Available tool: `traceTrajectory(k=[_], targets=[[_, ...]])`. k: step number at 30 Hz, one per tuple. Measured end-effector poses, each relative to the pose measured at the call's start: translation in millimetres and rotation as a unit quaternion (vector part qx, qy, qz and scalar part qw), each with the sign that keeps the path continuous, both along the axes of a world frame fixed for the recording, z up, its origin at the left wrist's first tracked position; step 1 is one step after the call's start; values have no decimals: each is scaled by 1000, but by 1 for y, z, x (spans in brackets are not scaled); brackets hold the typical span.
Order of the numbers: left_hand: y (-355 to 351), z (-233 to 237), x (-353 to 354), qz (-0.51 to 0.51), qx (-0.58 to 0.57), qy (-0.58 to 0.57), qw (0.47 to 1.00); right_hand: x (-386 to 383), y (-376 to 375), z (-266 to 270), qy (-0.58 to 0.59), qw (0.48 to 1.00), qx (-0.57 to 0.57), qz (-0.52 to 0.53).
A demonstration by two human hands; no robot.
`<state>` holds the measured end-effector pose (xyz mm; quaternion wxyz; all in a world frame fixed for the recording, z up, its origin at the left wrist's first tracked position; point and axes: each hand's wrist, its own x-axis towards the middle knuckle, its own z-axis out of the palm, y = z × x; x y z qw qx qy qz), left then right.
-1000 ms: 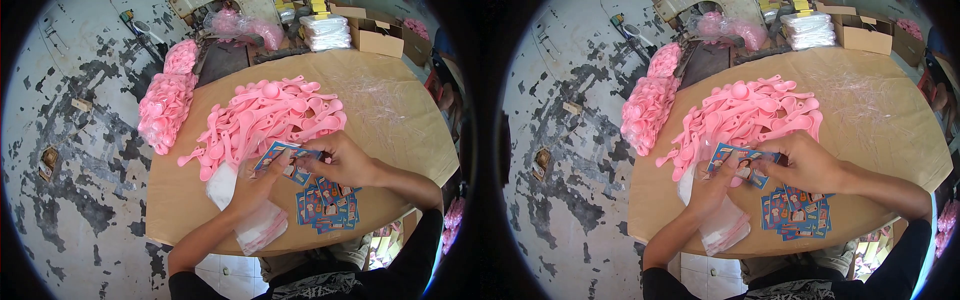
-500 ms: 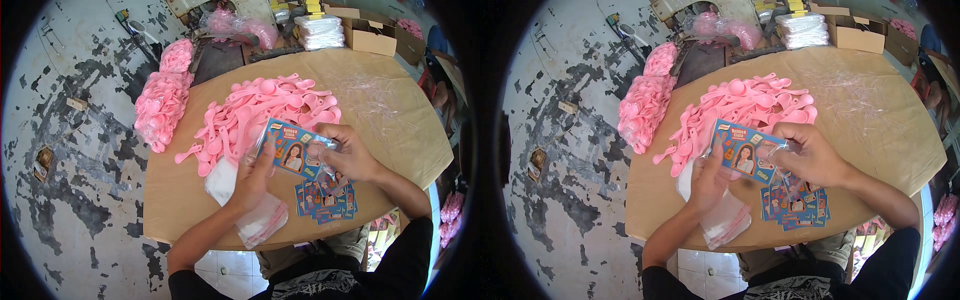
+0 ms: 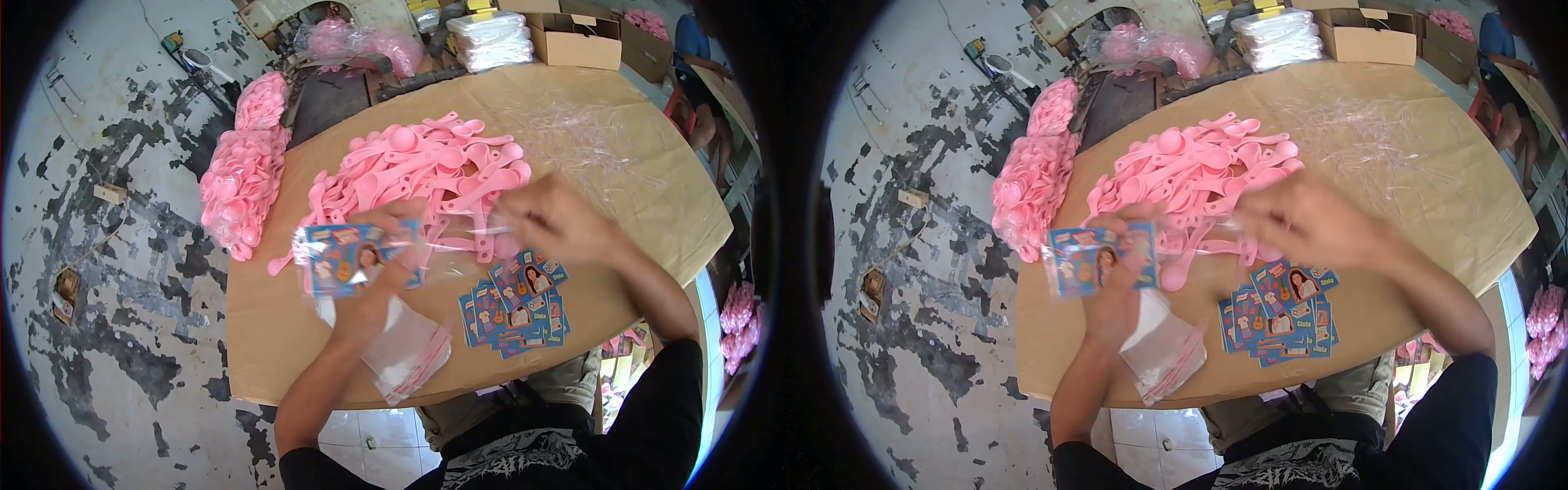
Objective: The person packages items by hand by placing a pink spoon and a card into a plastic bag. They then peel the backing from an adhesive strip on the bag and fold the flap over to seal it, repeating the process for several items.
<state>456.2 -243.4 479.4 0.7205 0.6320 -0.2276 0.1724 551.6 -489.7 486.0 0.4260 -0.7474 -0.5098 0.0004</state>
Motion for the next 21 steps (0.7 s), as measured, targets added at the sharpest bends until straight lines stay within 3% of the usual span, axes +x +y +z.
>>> traceTrajectory(k=[2,5,8,14,16,21], targets=[[1,7,2,43,-26,17,999,16,-14,15,-128,982,-74,-116],[1,6,6,84,-11,47,995,40,-33,1,-215,959,-133,-132],[-1,-2,8,84,9,72,994,43,-37,-5,-172,946,-243,-127],[-9,1,1,82,41,141,986,53,-24,-33,-251,946,-167,-120],[-9,3,0,85,60,155,982,51,-20,-31,-220,954,-168,-115],[-1,-8,10,69,-11,131,989,45,-14,-27,-214,963,-155,-51]])
